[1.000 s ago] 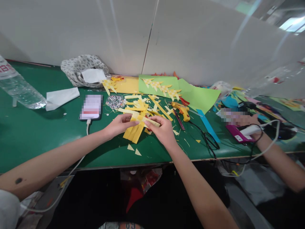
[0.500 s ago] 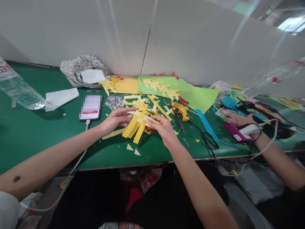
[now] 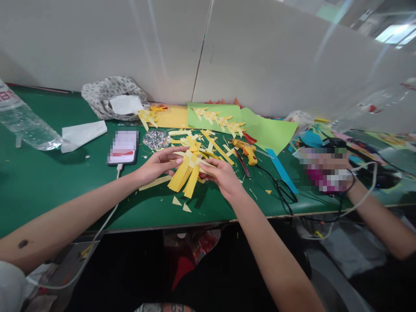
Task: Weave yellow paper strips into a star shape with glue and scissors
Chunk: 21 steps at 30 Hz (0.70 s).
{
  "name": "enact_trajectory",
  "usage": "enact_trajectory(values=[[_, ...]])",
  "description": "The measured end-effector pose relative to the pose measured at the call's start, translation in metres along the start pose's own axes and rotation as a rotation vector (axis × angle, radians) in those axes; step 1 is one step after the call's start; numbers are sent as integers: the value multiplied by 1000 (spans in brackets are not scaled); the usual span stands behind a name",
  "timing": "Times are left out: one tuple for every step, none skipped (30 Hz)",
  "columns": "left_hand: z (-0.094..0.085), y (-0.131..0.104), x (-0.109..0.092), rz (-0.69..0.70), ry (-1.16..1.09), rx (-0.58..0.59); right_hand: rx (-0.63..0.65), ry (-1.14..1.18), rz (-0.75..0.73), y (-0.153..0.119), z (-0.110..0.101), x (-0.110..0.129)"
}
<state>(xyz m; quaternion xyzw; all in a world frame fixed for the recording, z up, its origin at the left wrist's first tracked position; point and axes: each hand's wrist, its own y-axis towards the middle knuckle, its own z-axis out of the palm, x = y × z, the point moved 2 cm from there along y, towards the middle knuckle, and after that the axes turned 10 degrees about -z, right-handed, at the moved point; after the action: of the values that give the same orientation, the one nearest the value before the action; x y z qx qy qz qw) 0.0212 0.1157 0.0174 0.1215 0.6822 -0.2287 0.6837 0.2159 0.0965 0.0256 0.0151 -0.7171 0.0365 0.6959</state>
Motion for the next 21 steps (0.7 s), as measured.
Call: enact_trajectory(values=[[0,0,0,-1,0,4,1,-2,3,0,0,0],[1,0,0,-2,1,5,3,-2,7,0,0,0],[1,0,-1,-2,1,5,4,-3,11,0,0,1],[1,0,-1,1,1,3,7,-2,11,0,0,1],[1,0,-1,6,1,2,8,0,9,0,0,2],[1,0,-2,13,0,3,9,6,8,-1,0,3],[1,0,-2,21,-1,3,9,13,8,-1,0,3],[1,0,-2,28,-2,3,7,21,11,-1,1,4],[2,0,-2,33,-4,5,4,29,14,-1,1,4],[2,0,-2,36,-7,7,-1,36,15,-1,2,4],[2,0,-2,39,-12,9,-6,44,13,-1,2,3],[2,0,-2,39,-16,10,-13,55,4,-1,2,3],[2,0,-2,38,-19,9,-21,65,-5,0,2,2],[2,0,-2,34,-21,8,-30,73,-14,0,2,2],[2,0,-2,29,-23,6,-44,78,-21,0,2,1],[2,1,-2,23,-29,6,-59,81,-24,1,1,1],[3,1,-2,13,-39,8,-72,79,-24,1,0,1],[3,1,-2,2,-56,13,-82,75,-24,1,-1,0],[3,1,-1,-11,-76,18,-88,67,-26,1,-2,0],[3,2,-1,-30,-96,20,-87,57,-31,1,-2,1],[2,2,-1,-53,-110,18,-76,44,-38,1,-3,1]])
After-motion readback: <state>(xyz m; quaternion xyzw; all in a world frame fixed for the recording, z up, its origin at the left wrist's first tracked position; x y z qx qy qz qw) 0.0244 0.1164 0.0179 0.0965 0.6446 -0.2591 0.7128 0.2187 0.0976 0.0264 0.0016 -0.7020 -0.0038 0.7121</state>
